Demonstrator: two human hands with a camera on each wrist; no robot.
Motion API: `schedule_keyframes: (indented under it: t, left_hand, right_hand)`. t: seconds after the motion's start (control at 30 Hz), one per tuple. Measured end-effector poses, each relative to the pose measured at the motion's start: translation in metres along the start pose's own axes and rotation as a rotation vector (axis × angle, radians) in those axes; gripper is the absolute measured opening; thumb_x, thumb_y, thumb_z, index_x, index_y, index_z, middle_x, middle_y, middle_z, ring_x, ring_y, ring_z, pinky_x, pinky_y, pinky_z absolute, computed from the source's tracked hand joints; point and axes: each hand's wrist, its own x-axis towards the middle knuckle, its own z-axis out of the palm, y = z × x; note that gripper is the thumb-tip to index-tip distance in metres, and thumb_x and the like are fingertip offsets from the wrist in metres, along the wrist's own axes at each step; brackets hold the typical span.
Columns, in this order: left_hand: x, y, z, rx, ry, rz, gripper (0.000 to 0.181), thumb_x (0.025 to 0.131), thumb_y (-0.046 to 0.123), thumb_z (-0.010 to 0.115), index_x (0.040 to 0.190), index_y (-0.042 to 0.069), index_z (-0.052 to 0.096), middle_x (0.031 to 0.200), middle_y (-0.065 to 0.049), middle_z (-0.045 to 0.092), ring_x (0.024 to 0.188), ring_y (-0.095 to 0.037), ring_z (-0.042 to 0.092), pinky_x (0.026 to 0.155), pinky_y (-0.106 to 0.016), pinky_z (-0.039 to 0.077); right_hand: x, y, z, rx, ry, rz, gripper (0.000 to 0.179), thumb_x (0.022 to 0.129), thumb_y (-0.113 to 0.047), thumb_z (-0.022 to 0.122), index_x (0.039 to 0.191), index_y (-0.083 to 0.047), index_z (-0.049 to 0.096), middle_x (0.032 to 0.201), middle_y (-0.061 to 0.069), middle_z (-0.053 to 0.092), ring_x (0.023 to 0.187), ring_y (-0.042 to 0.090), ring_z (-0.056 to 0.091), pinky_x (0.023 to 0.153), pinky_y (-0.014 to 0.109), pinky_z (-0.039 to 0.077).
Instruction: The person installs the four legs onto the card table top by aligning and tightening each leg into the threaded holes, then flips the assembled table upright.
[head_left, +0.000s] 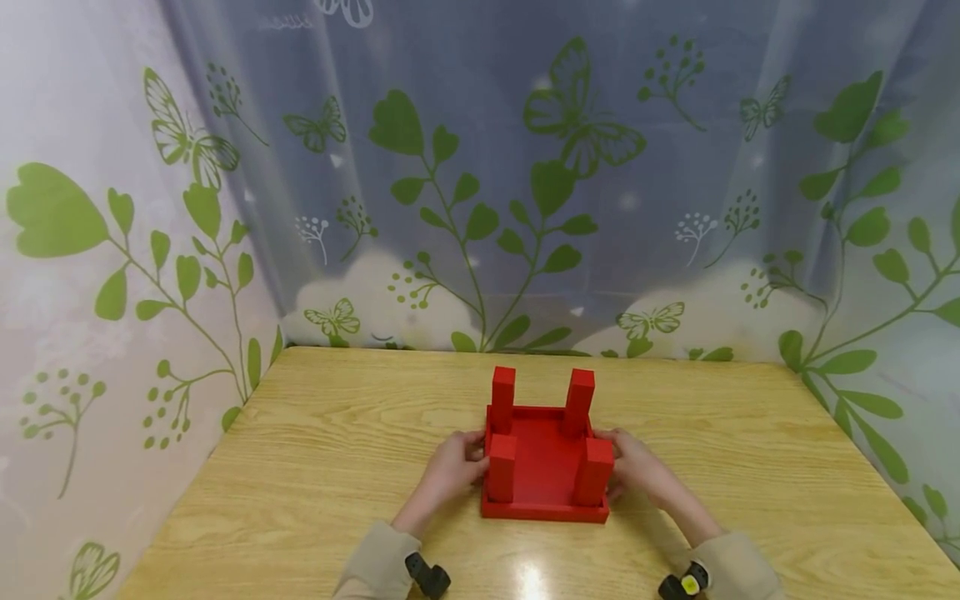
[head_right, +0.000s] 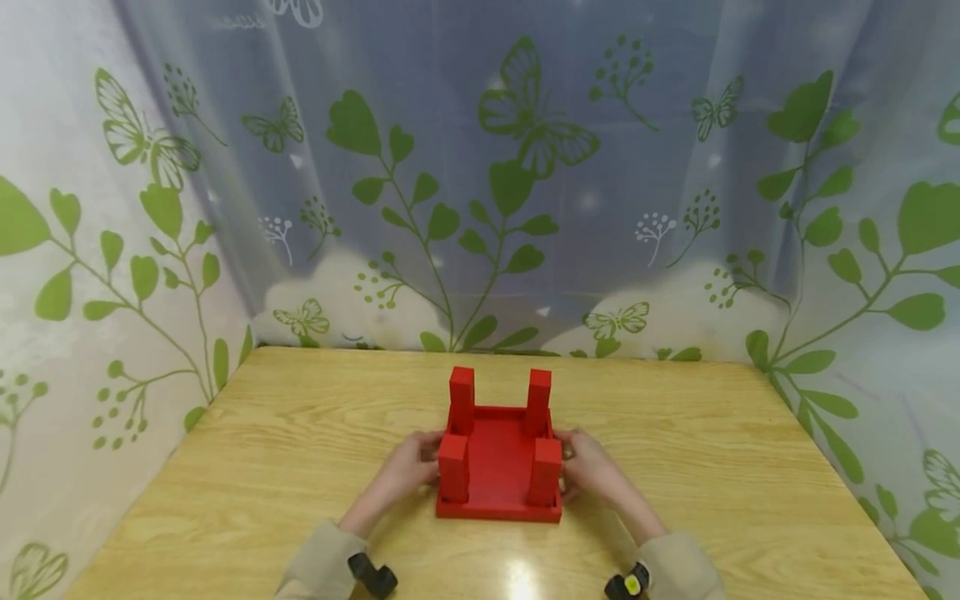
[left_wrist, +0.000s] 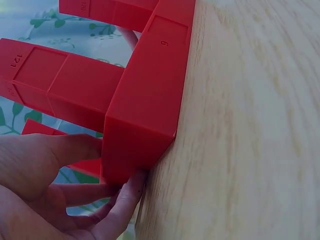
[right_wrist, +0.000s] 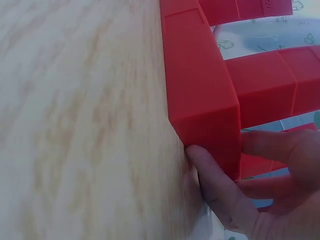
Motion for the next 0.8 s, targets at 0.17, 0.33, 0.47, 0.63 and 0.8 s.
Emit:
schedule_keyframes:
  t: [0.17,0.33,0.47,0.63,0.8]
  left_hand:
    - [-0.001,0.000,0.001,0.028,0.009,0.002,0.047,0.091,0.002,0.071,0.134,-0.012,0.059,0.115,-0.024,0.062,0.099,-0.031,0.068,0.080,-0.038,0.059]
    - [-0.003,0.001,0.003,0.072,0.044,0.007,0.043,0.089,0.001,0.074,0.128,-0.012,0.064,0.115,-0.021,0.063,0.100,-0.031,0.066,0.084,-0.042,0.057]
    - [-0.004,0.001,0.004,0.138,0.095,0.059,0.036,0.086,0.000,0.075,0.119,-0.012,0.069,0.109,-0.017,0.066,0.097,-0.031,0.067,0.085,-0.044,0.057]
    - [-0.006,0.007,0.002,0.166,0.150,0.112,0.034,0.084,0.000,0.074,0.117,-0.010,0.071,0.108,-0.018,0.067,0.099,-0.034,0.069,0.089,-0.047,0.055]
    - [-0.007,0.014,-0.001,0.040,0.164,0.077,0.039,0.089,0.001,0.072,0.127,-0.006,0.068,0.114,-0.021,0.066,0.094,-0.030,0.074,0.069,-0.035,0.060]
  right_hand:
    - [0.000,0.000,0.002,-0.044,0.047,-0.003,0.058,0.092,0.008,0.059,0.143,0.022,0.037,0.126,0.036,0.050,0.062,0.023,0.066,0.057,0.043,0.060]
    - [0.001,-0.002,0.004,-0.150,0.101,-0.018,0.049,0.092,0.006,0.062,0.137,0.019,0.049,0.124,0.030,0.055,0.060,0.024,0.066,0.053,0.040,0.059]
    - [0.000,-0.006,0.006,-0.278,0.139,-0.022,0.040,0.089,0.005,0.065,0.126,0.017,0.060,0.120,0.025,0.060,0.068,0.024,0.067,0.052,0.035,0.058]
    - [-0.002,-0.015,0.004,-0.341,0.172,-0.054,0.043,0.088,0.004,0.066,0.129,0.016,0.059,0.120,0.027,0.060,0.086,0.034,0.070,0.060,0.036,0.059]
    - [-0.004,-0.026,0.002,-0.251,0.187,-0.047,0.052,0.089,0.003,0.066,0.137,0.017,0.052,0.127,0.030,0.055,0.095,0.038,0.071,0.063,0.037,0.059]
